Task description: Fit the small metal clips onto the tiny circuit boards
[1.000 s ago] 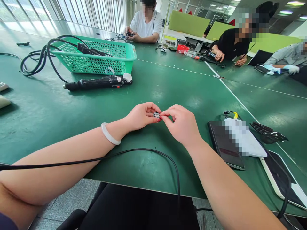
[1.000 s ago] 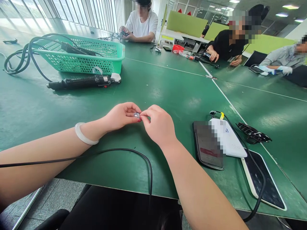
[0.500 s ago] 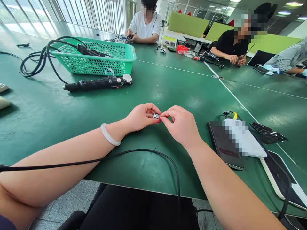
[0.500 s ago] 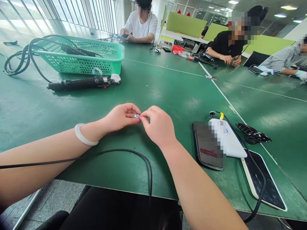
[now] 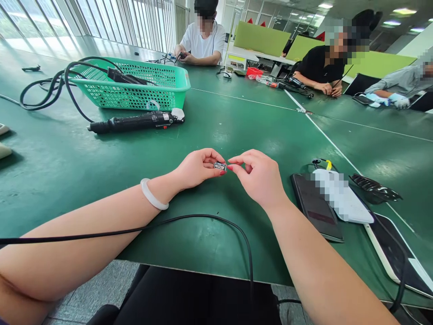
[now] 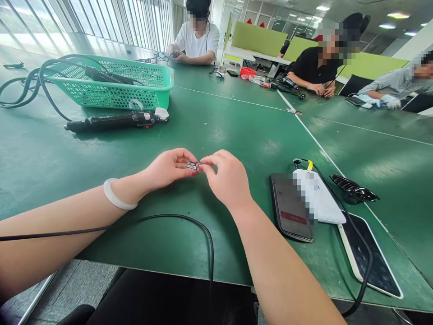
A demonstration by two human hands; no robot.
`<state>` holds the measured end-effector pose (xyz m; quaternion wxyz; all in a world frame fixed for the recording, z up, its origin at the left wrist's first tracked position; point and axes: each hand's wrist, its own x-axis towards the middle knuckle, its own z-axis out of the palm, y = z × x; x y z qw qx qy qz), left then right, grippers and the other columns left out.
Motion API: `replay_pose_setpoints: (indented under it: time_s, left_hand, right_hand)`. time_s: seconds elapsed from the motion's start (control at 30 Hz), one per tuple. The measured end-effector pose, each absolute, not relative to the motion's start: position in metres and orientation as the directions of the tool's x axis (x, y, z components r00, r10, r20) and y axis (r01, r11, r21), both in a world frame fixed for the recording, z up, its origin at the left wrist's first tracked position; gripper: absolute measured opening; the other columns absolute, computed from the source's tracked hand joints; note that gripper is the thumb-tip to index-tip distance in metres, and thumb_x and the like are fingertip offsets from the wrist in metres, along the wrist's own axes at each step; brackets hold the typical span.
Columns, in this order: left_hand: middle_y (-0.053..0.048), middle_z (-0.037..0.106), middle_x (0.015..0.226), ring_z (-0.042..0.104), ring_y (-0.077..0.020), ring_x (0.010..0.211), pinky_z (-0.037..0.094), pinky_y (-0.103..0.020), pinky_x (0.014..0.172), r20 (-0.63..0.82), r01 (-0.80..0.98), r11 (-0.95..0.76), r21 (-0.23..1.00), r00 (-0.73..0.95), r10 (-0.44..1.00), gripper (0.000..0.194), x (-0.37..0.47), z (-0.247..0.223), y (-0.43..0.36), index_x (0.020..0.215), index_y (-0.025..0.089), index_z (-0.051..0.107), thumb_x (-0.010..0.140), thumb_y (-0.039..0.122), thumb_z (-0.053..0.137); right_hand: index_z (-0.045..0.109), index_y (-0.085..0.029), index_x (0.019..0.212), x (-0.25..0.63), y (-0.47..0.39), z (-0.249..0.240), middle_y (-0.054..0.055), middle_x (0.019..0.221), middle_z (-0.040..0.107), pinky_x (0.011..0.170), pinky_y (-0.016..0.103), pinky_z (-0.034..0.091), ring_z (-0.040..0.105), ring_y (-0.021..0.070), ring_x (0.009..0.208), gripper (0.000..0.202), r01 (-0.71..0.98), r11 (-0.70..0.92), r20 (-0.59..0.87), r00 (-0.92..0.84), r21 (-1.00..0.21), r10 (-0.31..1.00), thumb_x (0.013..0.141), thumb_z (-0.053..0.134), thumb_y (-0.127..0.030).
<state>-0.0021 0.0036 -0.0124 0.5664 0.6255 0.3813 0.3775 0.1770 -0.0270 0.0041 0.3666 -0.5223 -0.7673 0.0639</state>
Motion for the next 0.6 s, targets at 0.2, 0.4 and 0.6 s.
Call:
replay_pose_setpoints:
  time_s: [0.2,0.4,0.6]
  left_hand:
    - [-0.006,0.067,0.090,0.065,-0.0124,0.081,0.051,-0.032,0.082,0.065,0.064,-0.101,0.993,0.418,0.906,0.026,-0.002,-0.012,0.004,0.088,0.012,0.057,0.067,0.014,0.072]
    - [-0.004,0.068,0.085,0.064,-0.0116,0.072,0.050,-0.028,0.070,0.017,0.167,-0.106,0.980,0.462,0.887,0.039,-0.005,-0.012,0.004,0.101,0.014,0.054,0.068,0.023,0.074]
    - [-0.004,0.068,0.084,0.065,-0.0135,0.070,0.050,-0.029,0.069,0.006,0.242,-0.143,0.960,0.491,0.871,0.057,-0.006,-0.012,0.004,0.118,0.017,0.051,0.067,0.029,0.076]
  right_hand:
    - [0.073,-0.022,0.092,0.184,-0.021,0.001,0.001,0.074,0.061,0.060,0.030,0.042,0.050,0.0127,0.060,0.020,0.725,0.420,0.377,-0.235,-0.546,0.896,0.074,0.069,-0.030]
    - [0.075,-0.026,0.088,0.186,-0.017,-0.005,0.000,0.076,0.059,0.056,0.028,0.037,0.042,0.0099,0.056,0.018,0.665,0.387,0.287,-0.260,-0.639,0.922,0.072,0.070,-0.034]
    - [0.075,-0.028,0.080,0.191,-0.013,-0.009,-0.001,0.079,0.062,0.055,0.028,0.036,0.042,0.0095,0.056,0.011,0.589,0.338,0.234,-0.248,-0.734,0.940,0.071,0.070,-0.032]
